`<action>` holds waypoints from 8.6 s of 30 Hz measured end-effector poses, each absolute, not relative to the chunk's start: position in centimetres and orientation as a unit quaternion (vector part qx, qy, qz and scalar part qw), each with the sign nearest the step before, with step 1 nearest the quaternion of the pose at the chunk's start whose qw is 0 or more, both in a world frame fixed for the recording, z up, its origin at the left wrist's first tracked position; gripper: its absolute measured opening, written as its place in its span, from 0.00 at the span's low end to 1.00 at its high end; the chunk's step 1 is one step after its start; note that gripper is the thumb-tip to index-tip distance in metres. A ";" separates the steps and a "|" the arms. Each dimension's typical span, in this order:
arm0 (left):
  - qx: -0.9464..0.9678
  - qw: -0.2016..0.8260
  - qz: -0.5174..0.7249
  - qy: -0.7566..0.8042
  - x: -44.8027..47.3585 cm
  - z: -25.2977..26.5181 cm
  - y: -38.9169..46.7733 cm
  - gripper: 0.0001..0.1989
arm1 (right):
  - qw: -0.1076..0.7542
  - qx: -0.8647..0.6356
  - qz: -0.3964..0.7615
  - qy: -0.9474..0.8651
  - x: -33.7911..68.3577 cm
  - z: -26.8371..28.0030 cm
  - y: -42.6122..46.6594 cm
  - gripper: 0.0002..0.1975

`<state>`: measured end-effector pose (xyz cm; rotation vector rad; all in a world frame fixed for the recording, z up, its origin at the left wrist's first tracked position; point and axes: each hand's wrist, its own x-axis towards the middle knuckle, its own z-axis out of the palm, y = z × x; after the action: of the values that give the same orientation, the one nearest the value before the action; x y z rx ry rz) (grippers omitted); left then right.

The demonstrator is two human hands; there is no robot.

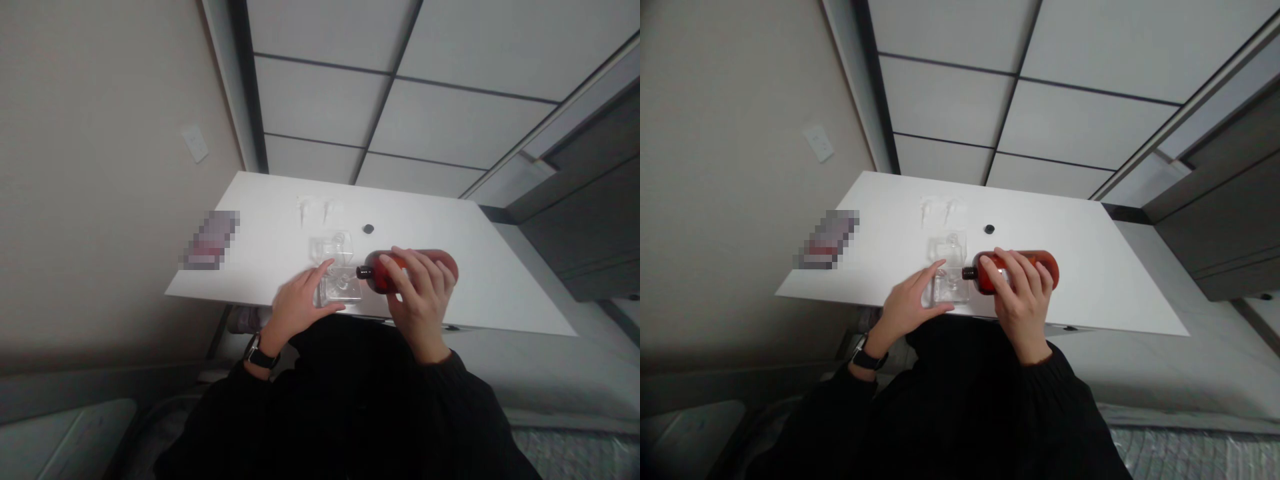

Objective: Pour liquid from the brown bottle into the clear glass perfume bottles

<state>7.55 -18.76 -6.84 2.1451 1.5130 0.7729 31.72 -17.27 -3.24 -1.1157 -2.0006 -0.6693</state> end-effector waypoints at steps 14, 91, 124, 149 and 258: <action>0.770 0.200 0.284 0.535 7.5 -6.8 -18.8 0.45 | 0.366 -0.436 -0.259 -0.780 31.7 -3.2 -17.2 0.37; 0.779 0.179 0.287 0.528 7.5 -7.4 -18.6 0.46 | 0.351 -0.432 -0.264 -0.787 31.8 -3.0 -17.3 0.38; 0.754 0.094 0.212 0.614 -0.9 -4.2 -16.0 0.43 | 0.493 -0.484 0.003 -0.723 32.3 -6.0 -15.6 0.33; 0.842 0.184 0.227 0.454 2.6 -0.8 -8.0 0.46 | 0.494 -0.500 0.003 -0.711 32.3 -5.6 -14.5 0.32; 0.791 0.257 0.327 0.449 6.5 -3.8 -14.1 0.56 | 0.396 -0.462 -0.222 -0.762 31.6 -5.0 -14.8 0.31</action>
<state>6.48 -14.14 -3.75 2.1452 1.2182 0.8873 31.59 -14.79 -4.99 -1.1714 -1.9302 -0.5628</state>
